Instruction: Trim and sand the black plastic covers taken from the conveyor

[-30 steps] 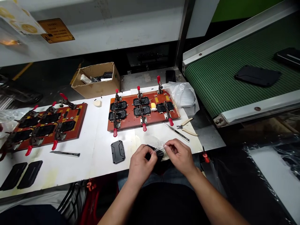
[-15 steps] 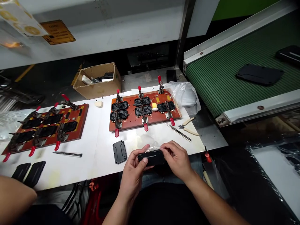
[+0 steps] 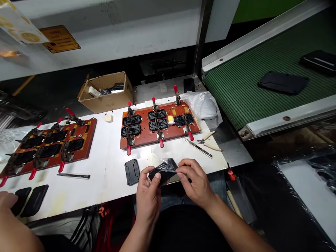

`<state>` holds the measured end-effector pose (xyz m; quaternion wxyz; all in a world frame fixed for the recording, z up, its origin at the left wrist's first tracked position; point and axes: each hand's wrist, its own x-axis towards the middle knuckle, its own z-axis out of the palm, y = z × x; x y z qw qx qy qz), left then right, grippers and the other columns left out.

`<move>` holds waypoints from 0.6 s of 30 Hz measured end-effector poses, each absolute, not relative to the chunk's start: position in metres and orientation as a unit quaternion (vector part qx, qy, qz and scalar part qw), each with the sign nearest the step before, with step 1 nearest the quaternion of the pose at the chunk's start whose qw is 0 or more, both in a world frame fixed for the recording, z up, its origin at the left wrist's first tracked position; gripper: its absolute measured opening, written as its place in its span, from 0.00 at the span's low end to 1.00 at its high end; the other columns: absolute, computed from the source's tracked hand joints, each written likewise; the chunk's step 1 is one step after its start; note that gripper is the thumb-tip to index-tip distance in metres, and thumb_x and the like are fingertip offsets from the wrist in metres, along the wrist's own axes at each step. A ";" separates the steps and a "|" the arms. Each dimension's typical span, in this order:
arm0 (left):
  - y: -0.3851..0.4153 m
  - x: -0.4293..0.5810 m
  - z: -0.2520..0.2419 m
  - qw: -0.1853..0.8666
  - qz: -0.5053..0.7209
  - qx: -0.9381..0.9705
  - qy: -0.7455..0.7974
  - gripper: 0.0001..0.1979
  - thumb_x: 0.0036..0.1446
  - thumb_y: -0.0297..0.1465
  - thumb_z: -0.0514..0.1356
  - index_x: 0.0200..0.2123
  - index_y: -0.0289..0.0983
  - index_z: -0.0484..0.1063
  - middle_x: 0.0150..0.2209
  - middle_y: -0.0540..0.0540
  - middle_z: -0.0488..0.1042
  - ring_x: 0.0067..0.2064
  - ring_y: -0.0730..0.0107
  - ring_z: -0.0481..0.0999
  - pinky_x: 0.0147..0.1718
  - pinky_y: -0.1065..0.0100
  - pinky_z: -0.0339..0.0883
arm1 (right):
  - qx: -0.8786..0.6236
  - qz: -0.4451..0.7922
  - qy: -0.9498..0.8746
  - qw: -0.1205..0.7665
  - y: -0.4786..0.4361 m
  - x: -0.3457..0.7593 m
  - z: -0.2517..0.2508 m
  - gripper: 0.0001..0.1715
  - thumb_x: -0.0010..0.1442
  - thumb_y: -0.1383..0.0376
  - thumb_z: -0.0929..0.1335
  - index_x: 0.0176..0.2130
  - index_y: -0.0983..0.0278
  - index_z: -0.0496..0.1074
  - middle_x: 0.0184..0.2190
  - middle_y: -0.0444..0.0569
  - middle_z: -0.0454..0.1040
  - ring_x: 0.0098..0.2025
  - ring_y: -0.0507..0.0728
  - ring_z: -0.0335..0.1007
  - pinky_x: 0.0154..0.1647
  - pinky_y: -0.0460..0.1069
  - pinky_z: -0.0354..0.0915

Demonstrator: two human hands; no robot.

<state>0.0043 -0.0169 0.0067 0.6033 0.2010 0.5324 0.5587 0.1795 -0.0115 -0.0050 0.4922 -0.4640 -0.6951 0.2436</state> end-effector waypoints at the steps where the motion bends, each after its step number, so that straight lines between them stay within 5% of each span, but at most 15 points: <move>1: -0.017 0.007 0.008 0.604 0.562 0.187 0.534 0.25 0.51 0.38 0.76 0.49 0.41 0.70 0.42 0.47 0.80 0.41 0.66 0.81 0.39 0.67 0.77 | -0.455 0.245 -0.695 0.500 -0.009 0.181 -0.005 0.12 0.71 0.73 0.66 0.50 0.61 0.74 0.45 0.53 0.74 0.47 0.60 0.72 0.48 0.56 0.72; 9: -0.021 0.023 0.007 0.532 0.605 0.209 0.555 0.22 0.60 0.38 0.71 0.53 0.45 0.67 0.48 0.47 0.80 0.52 0.64 0.81 0.52 0.63 0.75 | -0.407 0.298 -0.741 0.444 -0.019 0.168 -0.006 0.11 0.72 0.72 0.63 0.48 0.61 0.73 0.39 0.51 0.76 0.41 0.59 0.72 0.42 0.54 0.71; 18: -0.037 0.006 -0.003 0.616 0.391 0.427 0.534 0.23 0.66 0.41 0.66 0.63 0.46 0.74 0.68 0.45 0.73 0.71 0.55 0.67 0.71 0.57 0.60 | -0.484 0.336 -0.633 0.502 -0.011 0.172 0.013 0.14 0.73 0.69 0.63 0.52 0.60 0.75 0.42 0.50 0.77 0.45 0.58 0.74 0.47 0.53 0.71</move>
